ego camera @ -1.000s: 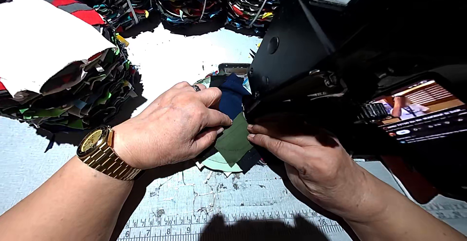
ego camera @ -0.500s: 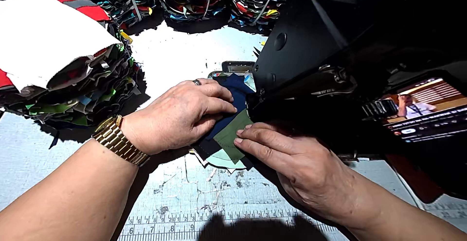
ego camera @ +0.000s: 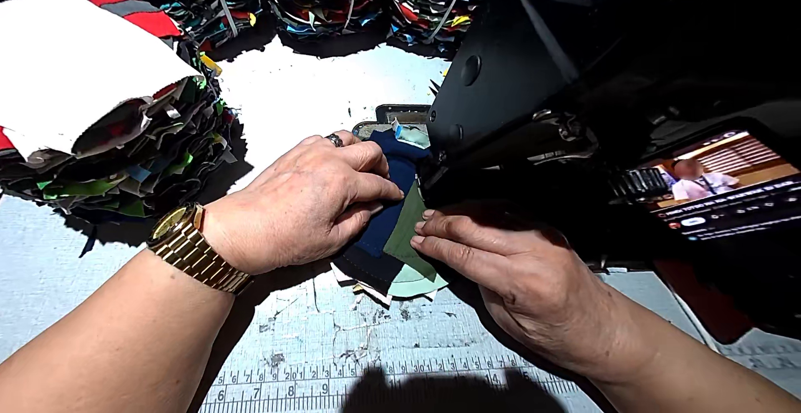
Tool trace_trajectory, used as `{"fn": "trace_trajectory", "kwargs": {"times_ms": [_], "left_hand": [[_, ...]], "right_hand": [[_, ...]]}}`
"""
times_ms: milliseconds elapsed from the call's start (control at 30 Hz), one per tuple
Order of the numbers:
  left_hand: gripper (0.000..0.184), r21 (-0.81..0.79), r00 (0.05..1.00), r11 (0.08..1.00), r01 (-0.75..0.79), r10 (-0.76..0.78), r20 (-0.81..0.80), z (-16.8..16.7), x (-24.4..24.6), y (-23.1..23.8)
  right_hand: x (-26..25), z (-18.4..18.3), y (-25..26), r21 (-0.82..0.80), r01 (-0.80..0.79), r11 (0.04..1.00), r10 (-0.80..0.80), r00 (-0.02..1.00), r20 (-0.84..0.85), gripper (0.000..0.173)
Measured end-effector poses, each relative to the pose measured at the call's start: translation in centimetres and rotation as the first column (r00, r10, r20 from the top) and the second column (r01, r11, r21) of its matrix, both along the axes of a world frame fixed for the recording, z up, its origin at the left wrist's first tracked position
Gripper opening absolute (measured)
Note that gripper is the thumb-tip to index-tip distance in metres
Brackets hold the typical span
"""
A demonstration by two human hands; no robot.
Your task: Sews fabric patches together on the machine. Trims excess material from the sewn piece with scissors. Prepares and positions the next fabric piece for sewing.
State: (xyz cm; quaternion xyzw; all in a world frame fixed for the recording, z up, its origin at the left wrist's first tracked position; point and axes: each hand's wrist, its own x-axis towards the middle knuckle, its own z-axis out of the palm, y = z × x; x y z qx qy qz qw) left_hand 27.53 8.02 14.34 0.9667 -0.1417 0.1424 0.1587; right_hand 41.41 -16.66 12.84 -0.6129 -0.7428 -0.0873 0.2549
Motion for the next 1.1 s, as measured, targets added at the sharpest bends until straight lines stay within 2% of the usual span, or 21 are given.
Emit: {"fn": "trace_trajectory", "kwargs": {"times_ms": [300,467,533,700,800,1100], "left_hand": [[0.034,0.056,0.999,0.998,-0.033,0.033,-0.009,0.3,-0.3,-0.9],[0.036,0.106,0.999,0.993,-0.052,0.053,-0.003,0.6,-0.4,-2.0],[0.037,0.124,0.998,0.990,-0.061,0.062,-0.007,0.7,-0.5,-2.3],[0.034,0.075,0.996,0.994,-0.075,0.071,0.047,0.2,-0.3,-1.9],[0.035,0.042,0.994,0.996,-0.075,0.071,0.082,-0.1,0.1,-1.4],[0.035,0.016,0.997,0.997,-0.072,0.072,0.040,-0.3,0.3,-1.0]], "right_hand": [[0.9,0.2,-0.2,0.013,0.006,1.000,-0.005,0.999,-0.038,0.031],[0.9,0.4,-0.2,0.061,0.061,0.996,-0.058,0.997,-0.042,0.026],[0.4,0.3,-0.1,0.059,0.064,0.996,-0.061,0.997,-0.045,0.031],[-0.5,-0.4,0.5,-0.033,-0.014,0.999,0.013,1.000,-0.013,0.036],[-0.5,-0.4,0.5,-0.031,-0.001,1.000,0.001,1.000,0.010,0.037],[0.1,-0.1,0.1,-0.012,0.049,0.999,-0.049,0.999,-0.006,0.037]]}}
